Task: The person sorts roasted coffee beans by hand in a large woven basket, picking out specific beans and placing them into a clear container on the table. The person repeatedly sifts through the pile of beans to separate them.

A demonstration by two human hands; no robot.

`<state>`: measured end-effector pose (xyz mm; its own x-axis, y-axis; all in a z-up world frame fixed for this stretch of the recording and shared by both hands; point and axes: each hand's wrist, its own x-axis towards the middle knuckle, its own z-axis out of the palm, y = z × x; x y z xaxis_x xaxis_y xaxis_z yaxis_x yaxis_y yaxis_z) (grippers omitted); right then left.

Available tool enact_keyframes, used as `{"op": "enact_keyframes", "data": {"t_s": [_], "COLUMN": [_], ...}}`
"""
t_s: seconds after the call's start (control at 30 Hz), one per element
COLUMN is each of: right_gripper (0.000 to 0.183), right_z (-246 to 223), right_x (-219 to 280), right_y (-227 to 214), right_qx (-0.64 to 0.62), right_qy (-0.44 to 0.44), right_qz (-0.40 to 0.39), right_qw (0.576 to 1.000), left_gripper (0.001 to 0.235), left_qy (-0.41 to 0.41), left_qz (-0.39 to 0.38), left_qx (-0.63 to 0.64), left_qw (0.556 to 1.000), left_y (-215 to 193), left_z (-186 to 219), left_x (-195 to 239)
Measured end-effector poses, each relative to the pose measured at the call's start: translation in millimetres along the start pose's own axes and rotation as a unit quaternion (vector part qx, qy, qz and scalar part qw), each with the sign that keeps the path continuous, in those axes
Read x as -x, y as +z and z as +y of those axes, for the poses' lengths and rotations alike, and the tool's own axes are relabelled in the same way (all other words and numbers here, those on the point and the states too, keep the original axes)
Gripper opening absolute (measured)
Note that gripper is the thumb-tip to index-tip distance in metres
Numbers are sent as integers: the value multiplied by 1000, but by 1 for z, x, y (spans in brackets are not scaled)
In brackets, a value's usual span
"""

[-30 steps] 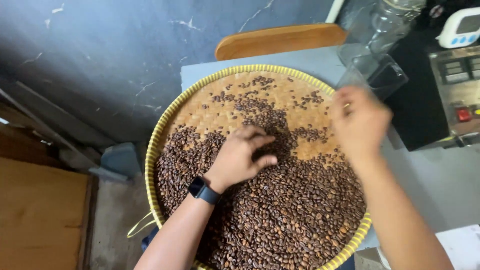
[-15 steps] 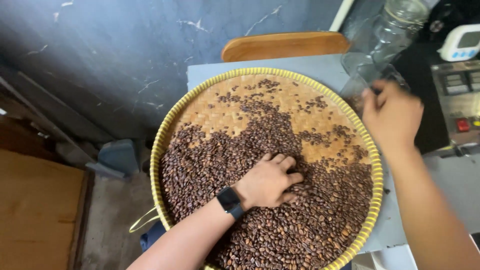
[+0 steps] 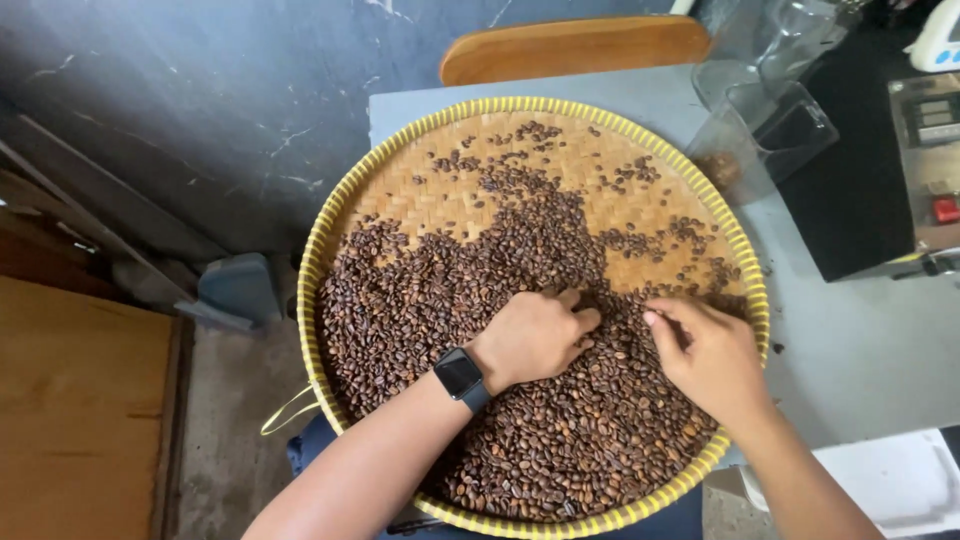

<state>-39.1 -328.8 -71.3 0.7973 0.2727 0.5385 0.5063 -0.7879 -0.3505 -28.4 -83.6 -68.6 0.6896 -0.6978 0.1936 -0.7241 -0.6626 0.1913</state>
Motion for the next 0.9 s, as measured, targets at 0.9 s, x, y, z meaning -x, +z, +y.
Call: {"op": "enact_keyframes", "data": {"t_s": [0.9], "right_gripper": [25], "right_z": [-31], "right_x": [-9], "right_y": [-20], "right_qx": [-72], "right_qy": [-90], "right_qz": [-190], "right_qw": [975], "left_gripper": [18], "left_qy": [-10], "left_qz": [18], "left_qx": [36], "left_qw": [999], "left_y": [-45], "left_z": [-22], "left_x": [9]}}
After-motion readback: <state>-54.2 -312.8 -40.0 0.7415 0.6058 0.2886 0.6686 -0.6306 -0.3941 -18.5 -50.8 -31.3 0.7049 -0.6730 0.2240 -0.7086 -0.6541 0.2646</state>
